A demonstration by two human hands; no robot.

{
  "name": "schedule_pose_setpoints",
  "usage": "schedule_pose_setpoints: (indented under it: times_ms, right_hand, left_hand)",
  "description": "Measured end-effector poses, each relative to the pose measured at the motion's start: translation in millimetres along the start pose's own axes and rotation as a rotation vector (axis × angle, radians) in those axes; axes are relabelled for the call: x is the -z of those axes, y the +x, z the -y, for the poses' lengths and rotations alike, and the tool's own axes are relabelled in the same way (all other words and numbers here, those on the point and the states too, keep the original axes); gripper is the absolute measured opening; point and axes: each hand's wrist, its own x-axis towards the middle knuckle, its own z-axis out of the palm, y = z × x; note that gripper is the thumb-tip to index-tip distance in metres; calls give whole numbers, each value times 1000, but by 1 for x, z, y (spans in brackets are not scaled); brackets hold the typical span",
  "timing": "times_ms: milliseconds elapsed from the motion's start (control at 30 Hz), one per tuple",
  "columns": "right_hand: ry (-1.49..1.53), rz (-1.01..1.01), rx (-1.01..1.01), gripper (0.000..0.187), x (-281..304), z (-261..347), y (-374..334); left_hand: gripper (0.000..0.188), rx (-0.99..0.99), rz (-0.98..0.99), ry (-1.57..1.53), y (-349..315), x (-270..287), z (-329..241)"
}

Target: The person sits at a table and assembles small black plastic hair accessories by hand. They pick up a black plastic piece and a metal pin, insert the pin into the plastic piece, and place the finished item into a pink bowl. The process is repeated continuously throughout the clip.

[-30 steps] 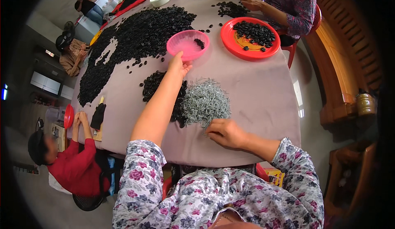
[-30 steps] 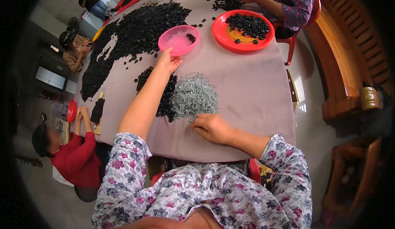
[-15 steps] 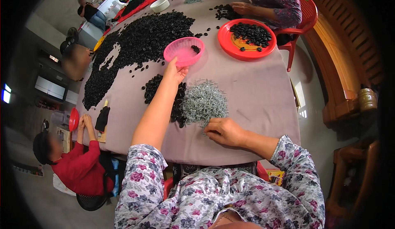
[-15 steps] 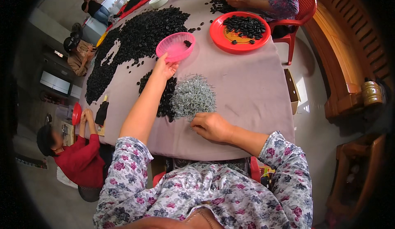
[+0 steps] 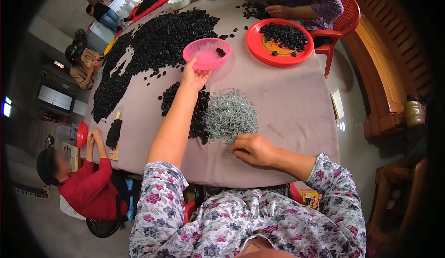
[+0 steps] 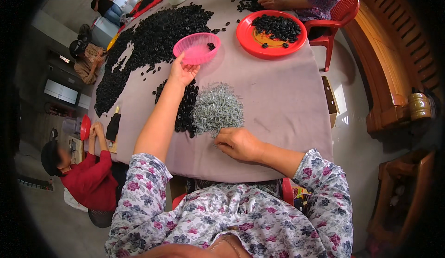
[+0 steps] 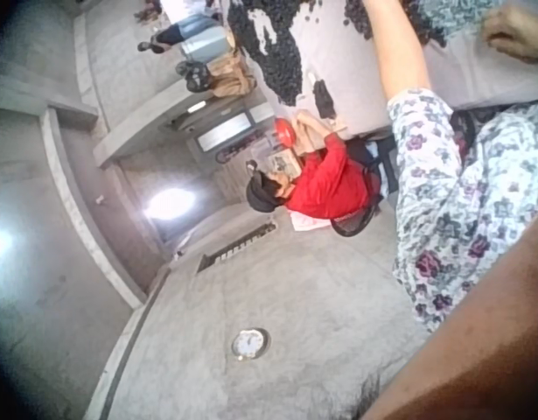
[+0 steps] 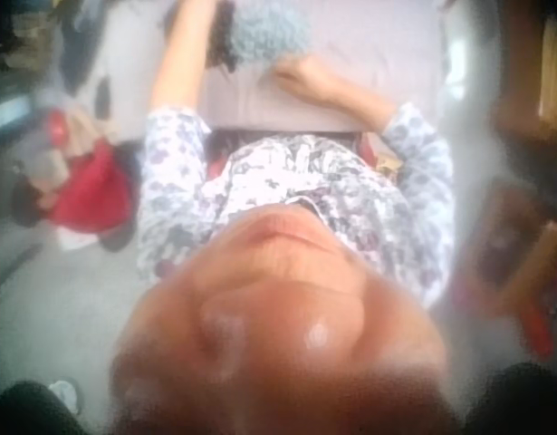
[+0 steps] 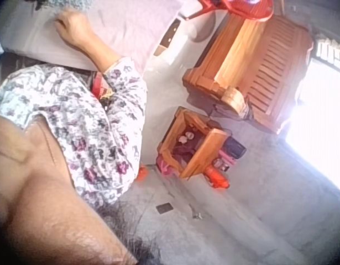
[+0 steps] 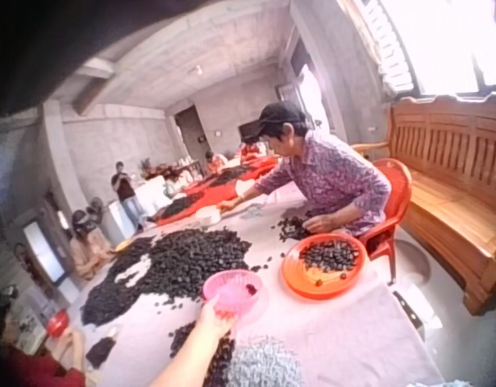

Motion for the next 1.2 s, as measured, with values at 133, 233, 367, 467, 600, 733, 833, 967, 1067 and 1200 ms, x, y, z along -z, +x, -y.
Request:
schedule_pose_setpoints:
  times_ms: [133,233,367,467,600,733,833,967,1067,1200]
  right_hand:
    - [-11,2,6,14,-1,-1,0]
    - [11,19,-18,15,2,2,1]
    - [11,25,-15,15,2,2,1]
    - [1,34,-17,16,3,2,1]
    - [-6,15,9,14,1,1,1]
    - [-8,-1,17,13,1,0,1]
    - [9,48,-26,16,3,3,1]
    - [11,53,-32,16,4,3,1]
    - [19,44,-27,16,4,1,1]
    - [8,38,-24,15,2,0,0]
  left_hand:
    - [54,-33,28,-90,0,-2,-4]
    - [54,-64,41,-95,-2,-6,-9]
    - [54,-101,23,-82,-2,-6,-14]
    - [52,-118,4,-77,-1,-7,-15]
    - [49,-129,-14,-66,4,-7,-20]
    - [46,-187,-30,-77,8,-11,-35]
    - [42,-279,-53,-85,9,-18,-57]
    - [38,-414,-33,-115,13,-30,-100]
    - [41,-490,-69,-92,17,-45,-134]
    - [54,-553,-78,-51,33,-72,-163]
